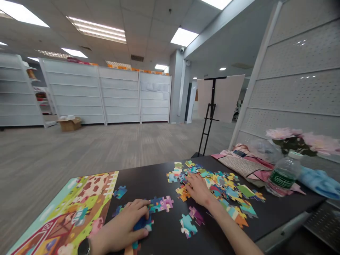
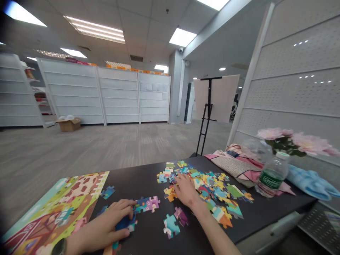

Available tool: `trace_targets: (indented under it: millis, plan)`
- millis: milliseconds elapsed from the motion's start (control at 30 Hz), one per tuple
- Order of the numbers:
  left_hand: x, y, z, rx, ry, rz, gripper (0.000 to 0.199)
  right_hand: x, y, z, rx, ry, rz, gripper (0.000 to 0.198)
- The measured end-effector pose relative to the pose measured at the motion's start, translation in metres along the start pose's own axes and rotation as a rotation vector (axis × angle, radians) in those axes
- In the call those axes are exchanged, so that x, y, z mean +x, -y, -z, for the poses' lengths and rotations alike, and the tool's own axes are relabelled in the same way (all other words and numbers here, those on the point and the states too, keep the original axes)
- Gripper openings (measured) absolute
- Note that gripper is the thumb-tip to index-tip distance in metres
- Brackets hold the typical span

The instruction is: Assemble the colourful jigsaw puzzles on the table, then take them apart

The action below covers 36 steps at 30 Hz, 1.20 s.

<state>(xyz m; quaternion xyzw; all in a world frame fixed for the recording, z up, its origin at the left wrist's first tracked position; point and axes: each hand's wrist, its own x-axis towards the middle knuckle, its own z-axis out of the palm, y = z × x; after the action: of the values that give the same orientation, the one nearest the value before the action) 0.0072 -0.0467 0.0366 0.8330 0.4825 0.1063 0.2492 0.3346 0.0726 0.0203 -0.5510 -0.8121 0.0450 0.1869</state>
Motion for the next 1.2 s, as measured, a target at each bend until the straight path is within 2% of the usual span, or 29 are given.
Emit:
trace_targets:
  millis: [67,200,400,467,533,633,700,800,900,1067,1133,1200]
  plan:
    - [-0.001,0.001,-0.001,-0.005,-0.013,-0.005,0.025,0.01,-0.003,-0.009,-0.013,0.02,-0.02,0.028]
    - [-0.001,0.004,-0.002,0.014,-0.046,-0.08,0.025,0.0,-0.012,-0.018,-0.032,0.034,-0.047,0.02]
    - [-0.003,0.016,0.009,0.034,-0.125,-0.146,0.03,-0.005,-0.016,-0.017,-0.006,0.03,-0.069,0.035]
    - [-0.005,0.021,0.015,0.05,-0.134,-0.146,0.04,-0.003,-0.016,-0.019,0.026,0.032,-0.061,0.042]
    - [-0.006,0.026,0.019,0.071,-0.109,-0.156,0.057,-0.002,-0.018,-0.021,0.045,0.002,-0.019,0.046]
    - [-0.007,0.032,0.017,0.112,-0.023,-0.158,0.091,0.002,-0.024,-0.026,0.051,-0.028,0.045,0.047]
    - [-0.007,0.035,0.011,0.129,0.042,-0.14,0.106,0.004,-0.029,-0.027,0.06,0.006,0.033,0.047]
    - [-0.006,0.037,0.003,0.14,0.095,-0.105,0.114,0.006,-0.033,-0.028,0.099,0.034,-0.01,0.049]
    - [-0.005,0.035,0.0,0.149,0.082,-0.079,0.115,0.006,-0.032,-0.028,0.146,0.011,-0.014,0.051]
    - [-0.002,0.033,0.0,0.148,0.058,-0.065,0.115,-0.002,-0.016,-0.021,0.139,-0.09,0.076,0.045]
    - [-0.001,0.033,-0.001,0.149,0.047,-0.071,0.114,-0.015,0.003,-0.012,0.157,-0.11,0.148,0.039]
    - [0.001,0.034,-0.002,0.151,0.035,-0.076,0.112,-0.035,0.029,-0.002,0.207,-0.07,0.239,0.034]
